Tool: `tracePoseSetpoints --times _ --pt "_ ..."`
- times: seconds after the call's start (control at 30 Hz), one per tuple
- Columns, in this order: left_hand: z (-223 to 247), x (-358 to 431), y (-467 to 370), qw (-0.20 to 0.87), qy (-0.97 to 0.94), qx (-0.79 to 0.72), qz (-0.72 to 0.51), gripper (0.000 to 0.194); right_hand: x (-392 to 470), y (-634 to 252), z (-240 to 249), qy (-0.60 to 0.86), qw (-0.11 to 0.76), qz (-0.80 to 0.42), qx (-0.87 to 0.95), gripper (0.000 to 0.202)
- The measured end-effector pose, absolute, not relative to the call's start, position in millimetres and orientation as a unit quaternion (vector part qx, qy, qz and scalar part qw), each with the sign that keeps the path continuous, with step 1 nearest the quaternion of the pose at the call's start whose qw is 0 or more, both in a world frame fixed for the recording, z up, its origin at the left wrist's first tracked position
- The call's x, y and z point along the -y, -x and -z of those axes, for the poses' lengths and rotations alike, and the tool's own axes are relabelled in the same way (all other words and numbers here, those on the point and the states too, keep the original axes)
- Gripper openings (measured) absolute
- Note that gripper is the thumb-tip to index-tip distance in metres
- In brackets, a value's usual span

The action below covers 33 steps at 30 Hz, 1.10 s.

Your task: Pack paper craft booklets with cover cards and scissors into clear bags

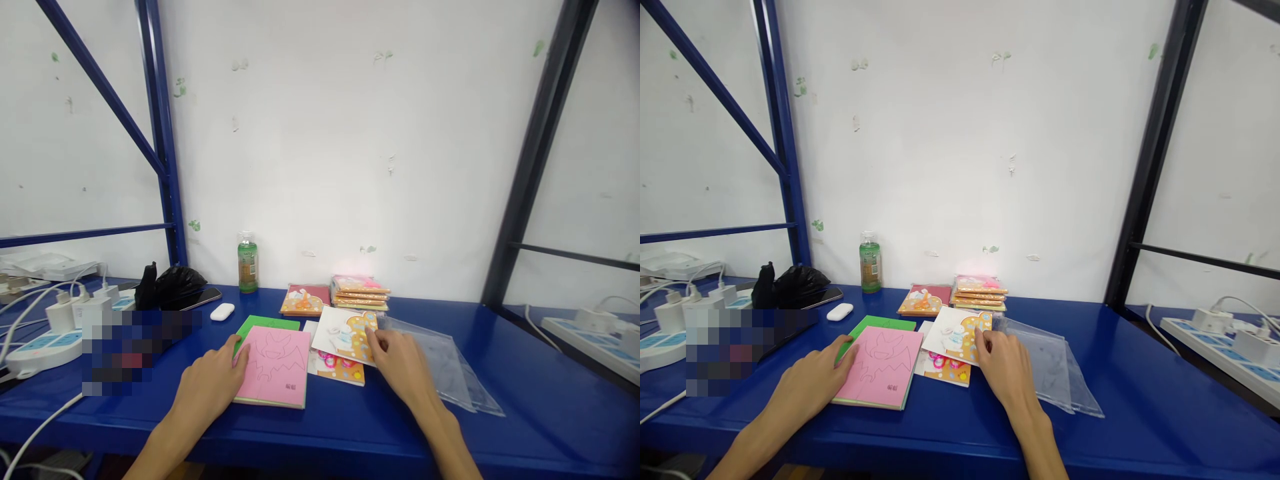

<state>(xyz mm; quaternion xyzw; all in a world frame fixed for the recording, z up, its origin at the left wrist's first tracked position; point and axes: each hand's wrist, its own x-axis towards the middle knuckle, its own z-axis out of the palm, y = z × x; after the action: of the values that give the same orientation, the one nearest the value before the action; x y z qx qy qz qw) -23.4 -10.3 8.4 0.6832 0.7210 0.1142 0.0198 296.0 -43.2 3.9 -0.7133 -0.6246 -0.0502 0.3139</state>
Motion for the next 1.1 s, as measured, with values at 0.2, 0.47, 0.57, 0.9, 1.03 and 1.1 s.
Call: tracePoseSetpoints --times 0.2,0.47,0.57,0.9,1.03,1.1 --pt "-8.5 10.3 23.0 0.016 -0.683 -0.721 -0.114 0.058 43.9 -295.0 -4.5 0.719 0.311 0.042 0.62 0.052" --pt "-8.0 10.6 23.2 0.014 -0.683 -0.721 -0.114 0.059 44.4 -294.8 -5.6 0.717 0.309 0.037 0.624 0.053" --pt "-8.0 10.9 23.4 0.016 -0.683 -0.721 -0.113 0.059 44.0 -295.3 -5.1 0.716 0.309 0.037 0.625 0.053" --pt "-6.8 9.7 24.6 0.019 -0.683 -0.722 -0.114 0.059 44.9 -294.3 -6.2 0.717 0.307 0.036 0.624 0.053" --pt "-7.6 9.8 23.9 0.02 -0.682 -0.722 -0.115 0.059 44.8 -294.5 -6.2 0.718 0.307 0.037 0.624 0.053" --pt "-8.0 9.6 23.2 0.021 -0.683 -0.721 -0.114 0.059 44.7 -294.5 -6.0 0.718 0.306 0.037 0.624 0.053"
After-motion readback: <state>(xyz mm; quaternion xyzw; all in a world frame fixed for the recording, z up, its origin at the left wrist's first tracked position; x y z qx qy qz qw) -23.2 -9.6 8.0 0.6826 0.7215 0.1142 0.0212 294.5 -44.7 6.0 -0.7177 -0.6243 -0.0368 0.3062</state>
